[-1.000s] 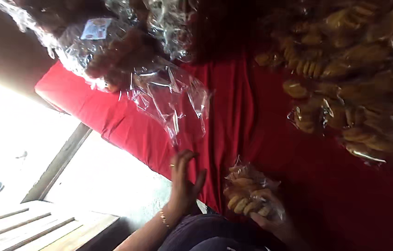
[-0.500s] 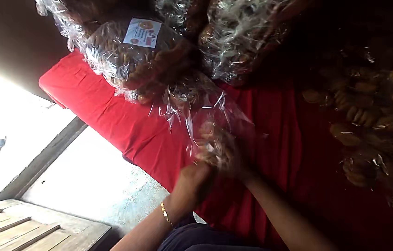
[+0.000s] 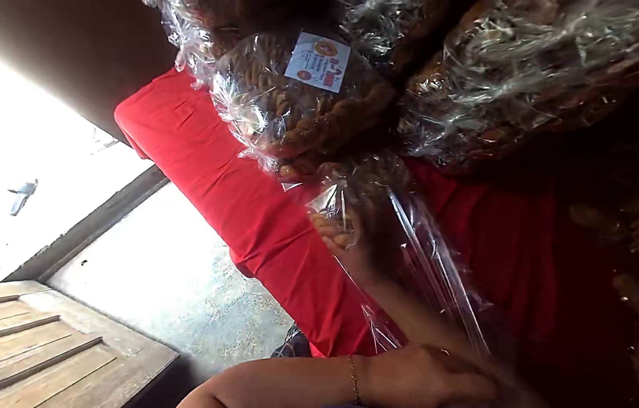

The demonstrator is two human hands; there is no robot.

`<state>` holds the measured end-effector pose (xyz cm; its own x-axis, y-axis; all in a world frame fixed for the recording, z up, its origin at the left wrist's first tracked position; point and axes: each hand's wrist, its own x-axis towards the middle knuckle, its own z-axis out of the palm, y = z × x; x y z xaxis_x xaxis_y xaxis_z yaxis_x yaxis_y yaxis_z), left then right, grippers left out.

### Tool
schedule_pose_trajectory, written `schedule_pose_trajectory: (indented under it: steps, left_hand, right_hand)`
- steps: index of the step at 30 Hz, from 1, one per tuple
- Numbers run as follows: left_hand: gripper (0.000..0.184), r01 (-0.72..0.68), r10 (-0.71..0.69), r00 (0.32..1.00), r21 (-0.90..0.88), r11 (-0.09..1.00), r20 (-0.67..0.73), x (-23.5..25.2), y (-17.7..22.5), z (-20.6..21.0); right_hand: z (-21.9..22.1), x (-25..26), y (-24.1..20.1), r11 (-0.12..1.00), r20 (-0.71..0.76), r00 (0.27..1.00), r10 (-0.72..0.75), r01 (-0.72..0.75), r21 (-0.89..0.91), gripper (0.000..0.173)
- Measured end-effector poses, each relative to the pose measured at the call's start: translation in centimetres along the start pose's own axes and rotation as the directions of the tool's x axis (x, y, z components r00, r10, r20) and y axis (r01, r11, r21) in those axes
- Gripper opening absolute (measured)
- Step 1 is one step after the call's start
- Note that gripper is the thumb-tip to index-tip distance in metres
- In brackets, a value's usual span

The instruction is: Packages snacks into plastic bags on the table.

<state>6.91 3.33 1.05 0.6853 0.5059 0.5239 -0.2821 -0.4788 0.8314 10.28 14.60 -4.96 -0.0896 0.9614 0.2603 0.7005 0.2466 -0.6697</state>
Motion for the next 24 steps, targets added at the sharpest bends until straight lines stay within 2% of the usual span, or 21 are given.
schedule_pose_trajectory:
  steps: [2, 5, 6, 8, 10, 11, 13, 15, 16, 17, 18, 19, 20, 21, 22, 23, 24]
  left_hand:
    - [0.019, 0.002, -0.002, 1.0, -0.049, 0.999, -0.004, -0.1, 0.0, 0.3]
    - [0.019, 0.058, -0.058, 0.998, -0.048, 0.997, 0.009, -0.6, 0.7, -0.7]
    - [0.018, 0.063, -0.063, 0.998, -0.022, 0.998, -0.001, -0.9, 0.8, -1.2]
    - [0.017, 0.068, -0.068, 0.997, 0.02, 0.997, -0.025, -1.3, 1.0, -2.0]
    - [0.017, 0.1, -0.101, 0.995, -0.023, 0.995, -0.008, -1.5, 1.4, -2.1]
    - [0.017, 0.121, -0.119, 0.993, -0.081, 0.989, 0.018, -1.3, 1.5, -1.8]
    - [0.017, 0.162, -0.143, 0.985, -0.259, 0.952, 0.093, -0.6, 1.3, -0.8]
    - [0.019, 0.208, -0.159, 0.97, -0.296, 0.932, 0.183, 0.0, 1.7, -1.3]
    - [0.02, 0.206, -0.18, 0.971, -0.176, 0.963, 0.155, 0.1, 2.5, -2.9]
    - [0.018, 0.201, -0.202, 0.979, 0.02, 0.979, 0.012, -0.4, 3.4, -5.0]
    - [0.016, 0.241, -0.204, 0.957, 0.175, 0.955, -0.207, -1.4, 4.0, -7.7]
    - [0.017, 0.332, -0.196, 0.883, 0.273, 0.903, -0.427, -2.6, 4.0, -11.0]
    - [0.022, 0.46, -0.199, 0.782, 0.332, 0.823, -0.591, -3.8, 3.2, -14.4]
    - [0.026, 0.593, -0.241, 0.696, 0.353, 0.724, -0.676, -5.0, 2.0, -17.8]
    - [0.03, 0.692, -0.322, 0.644, 0.349, 0.631, -0.695, -5.9, 0.4, -20.7]
    - [0.035, 0.743, -0.397, 0.624, 0.354, 0.568, -0.673, -6.6, -1.3, -22.8]
    - [0.038, 0.744, -0.437, 0.645, 0.384, 0.547, -0.627, -6.9, -3.1, -24.3]
  right_hand:
    - [0.9, -0.6, 0.6, 0.999, 0.06, 0.998, 0.028, -0.029, 0.018, 0.089]
    - [-2.0, -1.1, 2.1, 0.983, 0.315, 0.935, -0.162, 0.126, 0.13, 0.105]
    - [-3.4, -1.4, 2.0, 0.976, 0.34, 0.92, -0.195, 0.148, 0.161, 0.112]
    - [-4.9, -2.5, 1.9, 0.976, 0.299, 0.938, -0.174, 0.125, 0.177, 0.118]
    - [-4.6, -3.5, 1.1, 0.973, 0.231, 0.964, -0.134, 0.084, 0.214, 0.11]
    - [-4.0, -3.8, 0.7, 0.966, 0.209, 0.965, -0.156, 0.105, 0.236, 0.099]
    - [-2.5, -3.4, 1.0, 0.948, 0.219, 0.933, -0.287, 0.244, 0.205, 0.074]
    - [-1.5, -2.7, 1.6, 0.932, 0.264, 0.897, -0.355, 0.317, 0.177, 0.065]
    - [-1.3, -2.3, 2.0, 0.931, 0.295, 0.888, -0.354, 0.302, 0.207, 0.06]
    - [-1.3, -2.0, 2.0, 0.935, 0.316, 0.892, -0.324, 0.252, 0.25, 0.055]
    - [-1.6, -1.9, 1.9, 0.938, 0.326, 0.895, -0.304, 0.22, 0.268, 0.05]
    - [-1.9, -2.0, 1.9, 0.946, 0.36, 0.888, -0.286, 0.203, 0.251, 0.051]
    - [-2.2, -2.5, 2.3, 0.952, 0.36, 0.885, -0.294, 0.238, 0.191, 0.06]
    - [-2.1, -2.9, 2.6, 0.958, 0.351, 0.893, -0.282, 0.241, 0.157, 0.071]
    - [-1.5, -3.3, 3.1, 0.956, 0.294, 0.911, -0.289, 0.256, 0.146, 0.082]
    - [-1.1, -3.6, 3.2, 0.952, 0.243, 0.924, -0.294, 0.262, 0.156, 0.089]
    - [-1.1, -3.5, 3.1, 0.951, 0.228, 0.929, -0.292, 0.256, 0.175, 0.095]
